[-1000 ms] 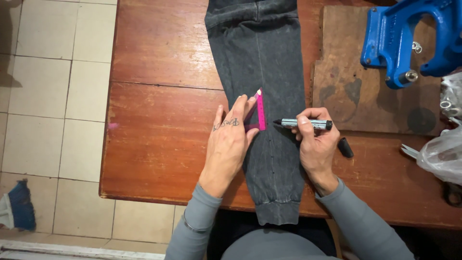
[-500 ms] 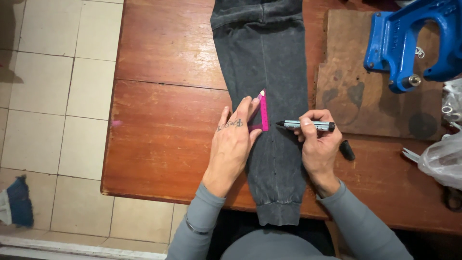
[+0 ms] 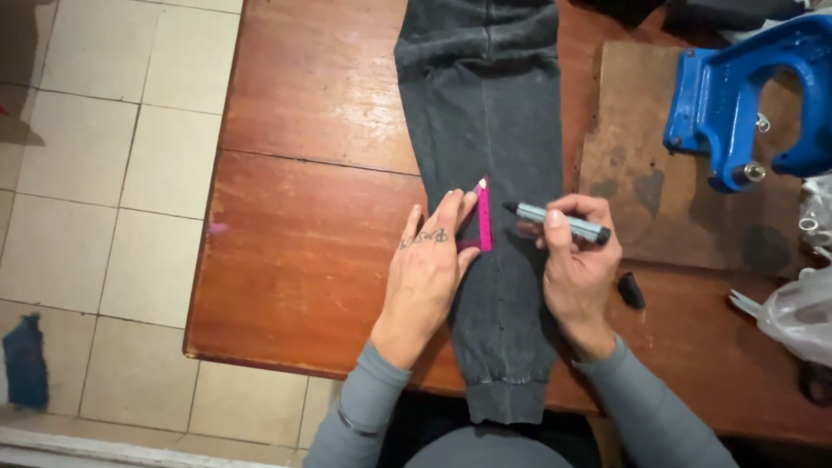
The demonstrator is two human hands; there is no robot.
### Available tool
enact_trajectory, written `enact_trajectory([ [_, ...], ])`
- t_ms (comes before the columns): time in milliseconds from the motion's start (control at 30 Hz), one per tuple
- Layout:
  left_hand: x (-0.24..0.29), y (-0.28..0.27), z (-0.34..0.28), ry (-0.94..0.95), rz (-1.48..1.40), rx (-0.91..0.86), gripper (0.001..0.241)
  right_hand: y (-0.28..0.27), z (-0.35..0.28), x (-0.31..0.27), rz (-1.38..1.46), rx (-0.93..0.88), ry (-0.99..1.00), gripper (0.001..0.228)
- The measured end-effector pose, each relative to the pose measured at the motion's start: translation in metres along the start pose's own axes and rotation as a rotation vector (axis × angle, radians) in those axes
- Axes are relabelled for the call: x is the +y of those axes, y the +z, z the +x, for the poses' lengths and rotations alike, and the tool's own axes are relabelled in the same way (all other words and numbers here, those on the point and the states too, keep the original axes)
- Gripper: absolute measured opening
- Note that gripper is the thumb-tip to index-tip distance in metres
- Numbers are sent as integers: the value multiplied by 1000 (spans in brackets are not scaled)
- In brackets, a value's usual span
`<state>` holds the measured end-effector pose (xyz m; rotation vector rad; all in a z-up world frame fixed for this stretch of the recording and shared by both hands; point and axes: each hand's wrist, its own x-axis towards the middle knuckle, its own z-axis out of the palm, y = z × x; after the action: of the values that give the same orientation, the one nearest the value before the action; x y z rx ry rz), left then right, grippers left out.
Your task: Marking a garment with a ruler and marker then cutting it with scissors.
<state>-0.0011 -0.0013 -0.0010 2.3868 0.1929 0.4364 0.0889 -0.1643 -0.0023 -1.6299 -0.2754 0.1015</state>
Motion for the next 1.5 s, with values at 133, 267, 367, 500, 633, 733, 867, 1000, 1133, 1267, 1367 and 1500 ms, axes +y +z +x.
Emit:
enact_trajectory([
  [133,0,-2,1,-20,6,-18,76,10,11,10,42,-29,33,19],
  [267,1,-6,4,-53,-19,-48,78,8,1,17,-42,-2,85,18],
  [367,4,-11,2,-42,-26,-56,75,8,-9,11,-45,19,98,19],
  [500,5,-12,10,-79,-66,-78,73,7,-11,9,-315,82,3,18],
  [633,6,-14,10,-129,-82,-87,71,3,-16,10,-341,65,-10,18],
  [733,5,-12,10,-137,-93,-86,70,1,-16,8,-330,28,-41,18],
  [867,5,-11,10,-128,-102,-88,71,1,-18,8,-318,22,-58,18],
  [1000,4,-11,10,-133,-86,-83,72,4,-14,6,-350,3,-51,16],
  [1133,6,-12,10,-130,-89,-99,70,5,-13,3,-340,-21,-52,14],
  [1267,5,-12,10,-127,-98,-97,69,5,-12,4,-304,-25,3,15],
  [1367,6,-13,10,-131,-105,-79,69,6,-11,2,-328,-41,-5,15],
  [1500,6,-13,10,-135,-113,-89,68,7,-10,0,-350,-47,-24,16],
])
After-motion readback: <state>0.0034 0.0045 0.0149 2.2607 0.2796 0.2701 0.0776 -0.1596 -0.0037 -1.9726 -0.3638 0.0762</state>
